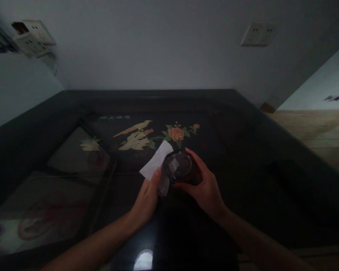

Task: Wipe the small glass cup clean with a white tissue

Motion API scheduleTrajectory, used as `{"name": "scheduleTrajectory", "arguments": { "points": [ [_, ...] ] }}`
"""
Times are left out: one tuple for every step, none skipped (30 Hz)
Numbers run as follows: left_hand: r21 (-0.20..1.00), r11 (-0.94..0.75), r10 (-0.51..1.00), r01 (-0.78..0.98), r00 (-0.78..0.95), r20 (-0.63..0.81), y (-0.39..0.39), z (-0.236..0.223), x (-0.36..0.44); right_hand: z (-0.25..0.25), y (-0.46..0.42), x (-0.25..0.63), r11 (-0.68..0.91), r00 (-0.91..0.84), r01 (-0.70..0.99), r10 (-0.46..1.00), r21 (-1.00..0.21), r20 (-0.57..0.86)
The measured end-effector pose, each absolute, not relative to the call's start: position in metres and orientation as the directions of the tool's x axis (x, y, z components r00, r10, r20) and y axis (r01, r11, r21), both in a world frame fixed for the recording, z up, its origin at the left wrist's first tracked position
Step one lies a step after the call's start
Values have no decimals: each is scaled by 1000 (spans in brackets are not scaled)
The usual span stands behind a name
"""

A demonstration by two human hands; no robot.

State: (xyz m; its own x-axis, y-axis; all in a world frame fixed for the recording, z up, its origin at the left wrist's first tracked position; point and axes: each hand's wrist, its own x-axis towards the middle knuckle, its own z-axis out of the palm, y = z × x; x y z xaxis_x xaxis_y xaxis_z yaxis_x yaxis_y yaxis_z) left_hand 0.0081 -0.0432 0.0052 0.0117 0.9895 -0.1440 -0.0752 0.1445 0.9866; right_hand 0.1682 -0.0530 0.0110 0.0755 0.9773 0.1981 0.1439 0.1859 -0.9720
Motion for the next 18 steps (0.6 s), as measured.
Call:
{"name": "scheduleTrajectory", "arguments": {
  "points": [
    [991,128,992,-49,6,-128,-45,8,9,11,-52,169,188,82,143,976,-972,201],
    [993,110,994,-31,8,-109,-47,10,10,10,-51,170,190,89,141,975,-972,204],
    [996,91,996,-23,16,-91,-49,13,11,9,-50,171,191,95,136,974,-972,205],
    [997,79,996,-24,30,-78,-52,14,11,9,-49,171,192,103,128,973,-973,206],
    [997,78,996,-28,49,-77,-54,14,12,8,-49,171,191,110,118,973,-975,204],
    [995,91,994,-35,66,-88,-56,12,12,7,-48,171,188,118,107,973,-976,200],
    [993,112,991,-45,80,-108,-58,10,13,7,-48,171,184,125,99,973,-978,196],
    [989,137,987,-57,89,-132,-60,7,13,7,-48,171,180,130,96,973,-979,192],
    [984,161,983,-72,97,-153,-61,4,12,8,-48,171,176,133,100,973,-979,189],
    [981,176,980,-87,105,-167,-62,1,12,8,-49,171,174,134,111,973,-978,188],
    [978,181,979,-101,108,-170,-62,-1,12,8,-49,171,173,132,126,973,-977,190],
    [977,181,980,-111,107,-169,-62,-2,12,9,-50,171,174,128,144,973,-974,193],
    [978,178,981,-113,100,-167,-60,-2,11,10,-51,170,176,121,162,973,-971,196],
    [978,177,982,-110,88,-168,-58,-1,10,10,-53,170,180,111,176,973,-968,201],
    [979,175,983,-105,73,-168,-56,0,10,11,-54,169,185,96,188,974,-965,205],
    [980,172,984,-102,55,-167,-53,2,9,11,-55,169,191,72,198,975,-962,208],
    [981,165,986,-105,41,-161,-50,4,8,11,-57,168,199,44,205,976,-958,212],
    [982,153,988,-112,30,-150,-47,6,7,12,-58,167,209,13,211,976,-955,217]
  ]
}}
